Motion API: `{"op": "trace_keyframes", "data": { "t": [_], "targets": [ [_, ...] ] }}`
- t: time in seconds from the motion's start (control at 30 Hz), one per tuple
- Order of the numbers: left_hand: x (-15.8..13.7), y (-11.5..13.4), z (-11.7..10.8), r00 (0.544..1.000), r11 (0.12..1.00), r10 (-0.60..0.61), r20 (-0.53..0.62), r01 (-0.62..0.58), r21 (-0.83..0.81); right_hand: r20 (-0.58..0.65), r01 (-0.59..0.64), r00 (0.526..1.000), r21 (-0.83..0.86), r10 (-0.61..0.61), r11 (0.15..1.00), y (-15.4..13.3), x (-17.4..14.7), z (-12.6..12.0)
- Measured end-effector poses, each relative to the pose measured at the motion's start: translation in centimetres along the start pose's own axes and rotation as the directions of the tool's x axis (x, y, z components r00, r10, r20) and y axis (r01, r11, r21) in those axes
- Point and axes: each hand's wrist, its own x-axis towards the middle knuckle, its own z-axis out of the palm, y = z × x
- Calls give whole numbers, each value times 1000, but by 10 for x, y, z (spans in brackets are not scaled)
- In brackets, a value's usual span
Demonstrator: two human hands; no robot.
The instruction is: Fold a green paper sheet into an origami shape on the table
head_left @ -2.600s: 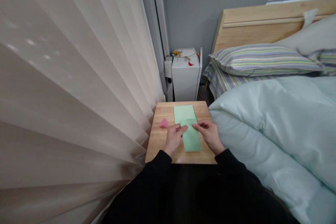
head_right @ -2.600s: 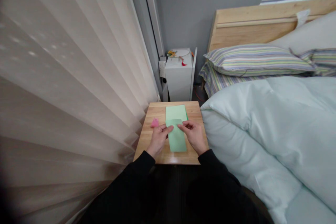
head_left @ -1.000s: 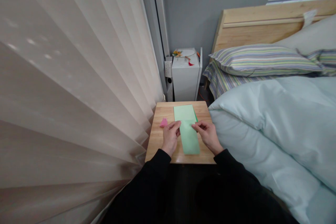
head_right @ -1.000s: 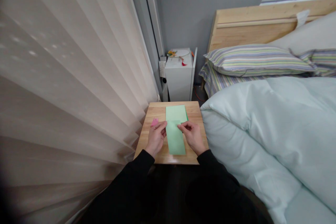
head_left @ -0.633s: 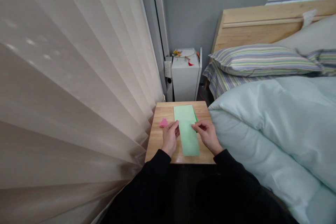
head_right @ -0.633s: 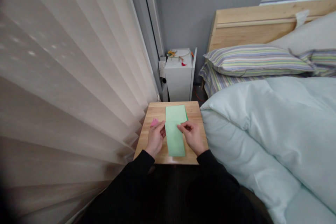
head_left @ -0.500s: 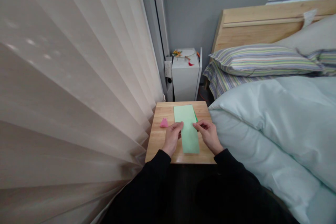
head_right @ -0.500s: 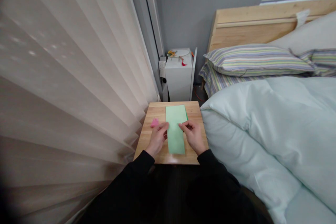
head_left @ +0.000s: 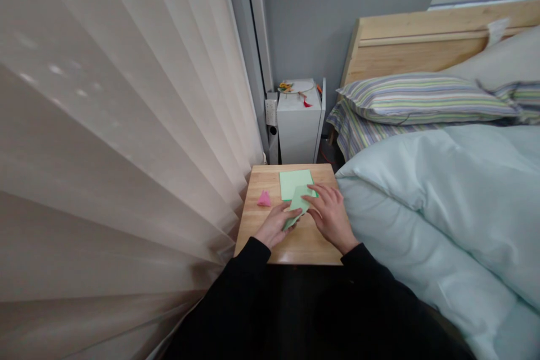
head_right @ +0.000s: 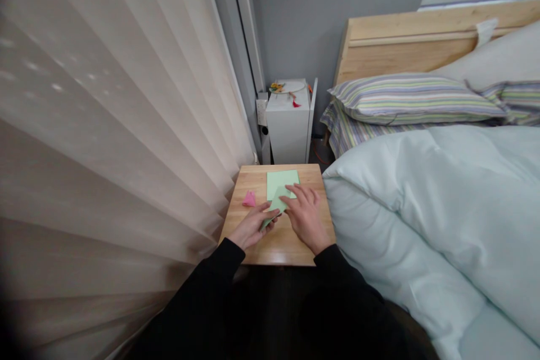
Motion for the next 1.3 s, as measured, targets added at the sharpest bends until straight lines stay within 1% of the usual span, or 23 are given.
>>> {"op": "trace_keyframes", "data": {
  "t": [0.03, 0.07, 0.1, 0.17, 0.2, 0.23, 0.27, 0.3, 0.37, 0.4, 0.47, 0.63, 0.7, 0.77, 0.83, 0.9, 1.0, 1.1, 1.17, 1.3],
  "targets": [
    [1, 0, -2, 1000, 1000, -14, 2, 14, -8, 44, 45, 998, -1, -45, 999, -2, 0, 0],
    [2, 0, -3, 1000, 1000, -24, -4, 24, -14, 67, 48, 997, 26, -49, 999, -3, -1, 0],
    [4, -1, -5, 999, 1000, -23, -26, 23, -14, 72, 9, 997, 70, -14, 997, -3, -1, 1],
    [8, -2, -7, 991, 1000, 15, -132, -16, -3, 49, -158, 987, 206, 151, 966, 1, -2, 4],
    [10, -2, -7, 980, 997, 81, -183, -82, 2, 52, -255, 967, 292, 251, 922, 4, -2, 6],
    [11, -2, -6, 969, 989, 145, -201, -149, -2, 73, -343, 937, 382, 342, 858, 6, -3, 8],
    [12, -2, -5, 963, 977, 203, -175, -210, -23, 114, -417, 903, 467, 414, 780, 8, -3, 10],
    [12, -2, -3, 962, 966, 243, -123, -252, -57, 166, -474, 870, 539, 463, 696, 10, -3, 12],
    [11, -3, 3, 961, 954, 276, -30, -278, -112, 252, -541, 821, 630, 512, 558, 10, -3, 15],
    [11, -5, 6, 955, 949, 296, -19, -297, -108, 269, -555, 805, 655, 528, 513, 9, -3, 16],
    [10, -8, 10, 942, 940, 334, -22, -335, -64, 274, -558, 794, 682, 542, 472, 4, -2, 17],
    [11, -14, 9, 921, 922, 388, -34, -388, -7, 302, -554, 798, 709, 521, 437, -4, -1, 17],
    [12, -14, 7, 918, 919, 394, -35, -395, 0, 302, -555, 802, 696, 515, 456, -5, -2, 17],
    [13, -14, 4, 919, 919, 393, -26, -393, 12, 256, -541, 810, 672, 527, 505, -4, -2, 16],
    [14, -15, 2, 926, 925, 378, -1, -377, 41, 179, -514, 815, 661, 550, 546, -4, -1, 15],
    [14, -16, 0, 938, 934, 344, 35, -346, 87, 126, -494, 812, 668, 570, 556, -3, 1, 12],
    [15, -19, -3, 953, 943, 287, 94, -298, 149, 121, -492, 804, 685, 582, 537, -1, 3, 10],
    [15, -22, -4, 959, 946, 251, 132, -272, 177, 130, -499, 793, 698, 595, 513, 1, 4, 9],
    [16, -23, -3, 958, 944, 259, 125, -278, 177, 128, -503, 788, 697, 602, 511, 1, 4, 9],
    [20, -25, -4, 946, 926, 321, 56, -325, 193, 140, -506, 794, 691, 592, 516, 2, 4, 9]
  ]
}}
